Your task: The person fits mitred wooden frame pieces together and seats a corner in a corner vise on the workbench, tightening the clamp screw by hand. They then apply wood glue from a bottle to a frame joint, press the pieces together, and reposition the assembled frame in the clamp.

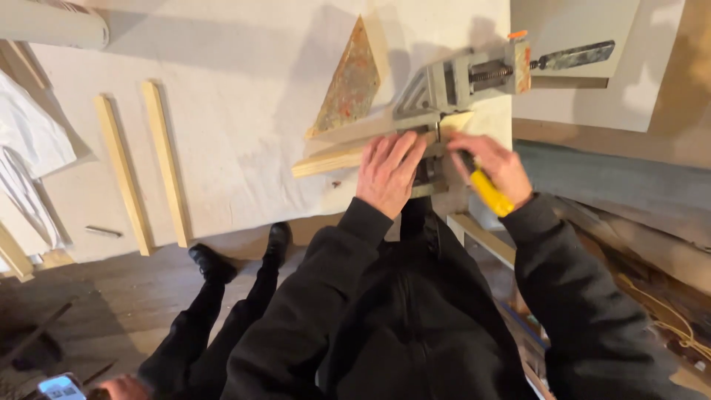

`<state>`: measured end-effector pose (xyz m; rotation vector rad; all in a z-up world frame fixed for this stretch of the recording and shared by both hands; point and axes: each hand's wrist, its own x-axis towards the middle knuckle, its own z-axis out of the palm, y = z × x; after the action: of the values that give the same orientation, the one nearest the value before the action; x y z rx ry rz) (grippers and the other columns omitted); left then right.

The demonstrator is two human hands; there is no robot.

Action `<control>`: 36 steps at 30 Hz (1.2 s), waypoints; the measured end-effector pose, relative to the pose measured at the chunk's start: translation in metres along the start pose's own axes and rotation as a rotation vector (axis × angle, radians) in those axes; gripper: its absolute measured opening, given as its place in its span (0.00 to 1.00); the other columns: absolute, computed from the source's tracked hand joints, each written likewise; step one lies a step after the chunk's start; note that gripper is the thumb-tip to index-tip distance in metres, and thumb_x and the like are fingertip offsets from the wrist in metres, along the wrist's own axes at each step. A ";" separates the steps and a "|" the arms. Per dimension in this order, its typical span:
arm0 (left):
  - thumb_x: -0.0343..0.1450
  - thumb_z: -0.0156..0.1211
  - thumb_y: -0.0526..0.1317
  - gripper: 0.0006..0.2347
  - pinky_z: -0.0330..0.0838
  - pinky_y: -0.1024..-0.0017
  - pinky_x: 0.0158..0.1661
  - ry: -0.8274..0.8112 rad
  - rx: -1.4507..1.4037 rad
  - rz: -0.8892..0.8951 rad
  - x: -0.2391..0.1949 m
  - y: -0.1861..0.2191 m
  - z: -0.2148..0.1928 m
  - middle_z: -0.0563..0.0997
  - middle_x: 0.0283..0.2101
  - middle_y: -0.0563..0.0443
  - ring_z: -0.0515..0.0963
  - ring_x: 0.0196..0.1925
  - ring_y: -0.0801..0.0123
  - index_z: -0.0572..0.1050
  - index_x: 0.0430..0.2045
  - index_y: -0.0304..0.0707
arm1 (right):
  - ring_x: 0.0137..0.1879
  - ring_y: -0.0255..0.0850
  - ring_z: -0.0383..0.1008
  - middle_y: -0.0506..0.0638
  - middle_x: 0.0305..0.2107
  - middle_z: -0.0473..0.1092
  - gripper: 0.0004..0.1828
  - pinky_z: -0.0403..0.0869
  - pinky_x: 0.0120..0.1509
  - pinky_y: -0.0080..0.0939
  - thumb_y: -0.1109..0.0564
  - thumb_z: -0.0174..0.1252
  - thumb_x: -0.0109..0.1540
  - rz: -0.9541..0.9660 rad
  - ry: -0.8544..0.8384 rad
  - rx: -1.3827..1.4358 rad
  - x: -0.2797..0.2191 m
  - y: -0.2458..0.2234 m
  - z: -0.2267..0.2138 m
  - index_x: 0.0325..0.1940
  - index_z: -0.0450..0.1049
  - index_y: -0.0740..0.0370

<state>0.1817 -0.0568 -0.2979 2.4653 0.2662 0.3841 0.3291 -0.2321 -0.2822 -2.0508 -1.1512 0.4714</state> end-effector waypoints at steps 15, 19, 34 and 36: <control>0.65 0.64 0.31 0.21 0.63 0.51 0.65 -0.023 -0.009 -0.002 -0.010 0.001 0.004 0.73 0.58 0.47 0.73 0.60 0.54 0.74 0.55 0.36 | 0.52 0.53 0.78 0.57 0.52 0.75 0.16 0.77 0.56 0.46 0.70 0.61 0.62 -0.030 0.027 0.037 0.001 -0.010 -0.002 0.53 0.73 0.62; 0.67 0.64 0.30 0.20 0.64 0.52 0.66 -0.024 0.025 -0.021 -0.011 0.004 0.002 0.74 0.59 0.49 0.74 0.61 0.57 0.75 0.56 0.37 | 0.52 0.51 0.79 0.56 0.50 0.76 0.18 0.77 0.57 0.43 0.70 0.61 0.61 -0.022 0.020 0.027 -0.009 -0.001 -0.001 0.55 0.74 0.62; 0.64 0.70 0.35 0.19 0.69 0.59 0.59 0.034 -0.445 -0.228 0.012 0.045 -0.045 0.78 0.52 0.47 0.78 0.56 0.57 0.76 0.50 0.34 | 0.44 0.42 0.74 0.57 0.59 0.69 0.09 0.75 0.49 0.40 0.63 0.57 0.70 0.457 0.116 1.221 -0.052 -0.027 -0.014 0.55 0.71 0.64; 0.65 0.73 0.36 0.19 0.73 0.66 0.53 -0.023 -0.767 -0.366 0.006 0.056 -0.058 0.80 0.49 0.47 0.80 0.52 0.63 0.76 0.49 0.33 | 0.41 0.42 0.73 0.56 0.57 0.68 0.09 0.74 0.45 0.40 0.62 0.57 0.70 0.495 0.120 1.350 -0.056 -0.037 -0.012 0.55 0.71 0.64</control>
<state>0.1735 -0.0666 -0.2181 1.6274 0.4535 0.2367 0.2857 -0.2724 -0.2487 -1.0610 -0.0485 0.9888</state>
